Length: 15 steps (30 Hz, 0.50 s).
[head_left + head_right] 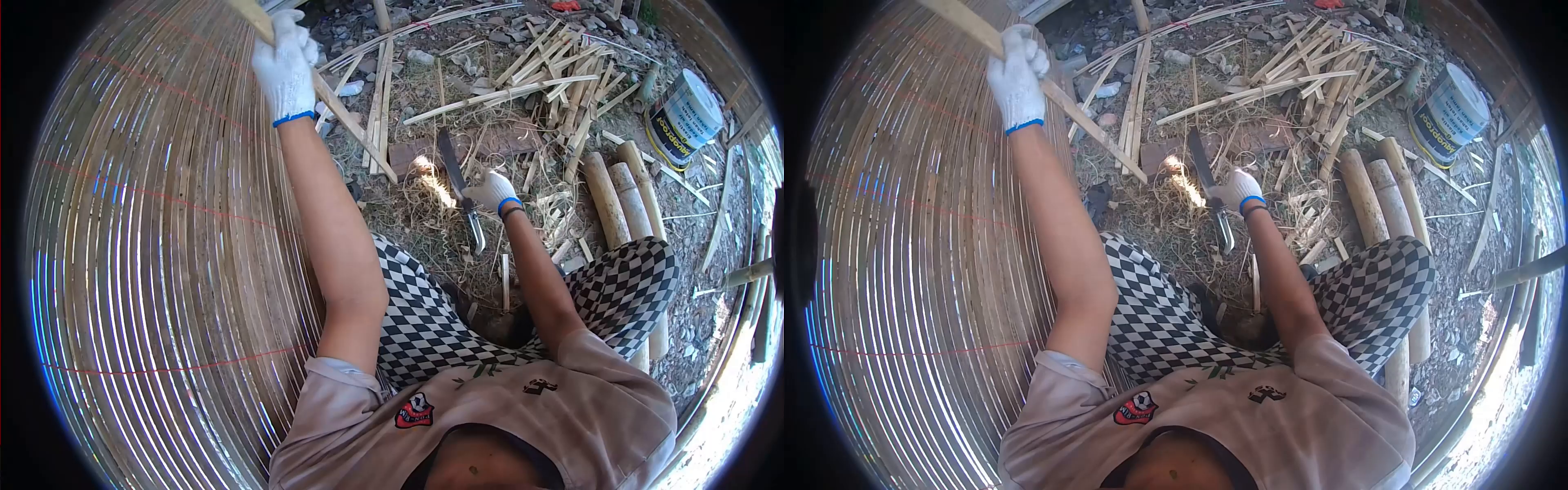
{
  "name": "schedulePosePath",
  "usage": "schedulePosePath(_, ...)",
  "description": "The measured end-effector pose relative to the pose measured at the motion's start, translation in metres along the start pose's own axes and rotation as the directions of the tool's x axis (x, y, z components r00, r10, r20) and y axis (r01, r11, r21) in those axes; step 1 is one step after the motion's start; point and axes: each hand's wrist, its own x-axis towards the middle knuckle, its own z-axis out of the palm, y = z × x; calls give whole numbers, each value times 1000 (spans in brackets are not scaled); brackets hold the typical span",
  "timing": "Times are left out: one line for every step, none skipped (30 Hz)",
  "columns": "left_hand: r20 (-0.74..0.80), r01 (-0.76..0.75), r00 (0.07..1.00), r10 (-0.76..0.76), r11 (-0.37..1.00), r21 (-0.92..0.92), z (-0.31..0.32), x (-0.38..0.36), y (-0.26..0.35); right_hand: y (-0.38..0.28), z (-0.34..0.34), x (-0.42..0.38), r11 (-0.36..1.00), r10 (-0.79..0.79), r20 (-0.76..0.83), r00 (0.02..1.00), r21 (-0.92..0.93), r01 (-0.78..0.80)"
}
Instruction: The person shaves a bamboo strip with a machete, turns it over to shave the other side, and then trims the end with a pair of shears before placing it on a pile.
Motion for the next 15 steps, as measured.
schedulePosePath(-72,-47,996,44,998,-47,-6,1,13,11,30,-3,988,83,15,996,-131,-80)
schedulePosePath(-131,-84,989,75,995,-63,-11,1,23,14,46,-14,989,53,14,998,-140,-51)
schedulePosePath(-192,-124,975,107,989,-78,-15,1,30,20,66,-12,992,-6,50,999,-129,13)
schedulePosePath(-212,-150,969,129,985,-87,-20,2,34,15,73,-18,991,42,65,997,-128,-34)
schedulePosePath(-233,-176,961,150,980,-93,-24,2,38,11,80,-24,989,89,81,993,-129,-78)
schedulePosePath(-256,-203,951,172,974,-98,-28,2,40,18,97,-21,988,90,-4,996,-122,-89)
schedulePosePath(-264,-198,951,162,973,-116,-32,2,39,17,105,-21,989,88,-89,992,-115,-98)
schedulePosePath(-272,-196,950,154,971,-134,-35,2,37,22,108,-23,994,55,-158,986,-82,-68)
schedulePosePath(-280,-195,949,147,969,-152,-37,3,36,29,105,-16,998,46,-80,996,-46,-50)
schedulePosePath(-307,-170,943,130,980,-107,-36,1,34,41,100,-10,999,36,0,999,-10,-36)
schedulePosePath(-332,-154,937,113,983,-99,-35,2,33,49,100,-3,999,23,82,996,30,-26)
schedulePosePath(-357,-132,929,91,987,-90,-36,1,29,37,72,-16,740,165,343,925,577,-346)
schedulePosePath(-384,-109,921,69,990,-84,-38,0,23,42,57,-20,570,76,430,899,721,-393)
schedulePosePath(-383,-101,922,59,991,-92,-41,0,18,39,49,-20,539,29,410,912,762,-359)
schedulePosePath(-382,-92,923,47,991,-101,-45,1,12,36,41,-18,505,-15,386,922,799,-326)
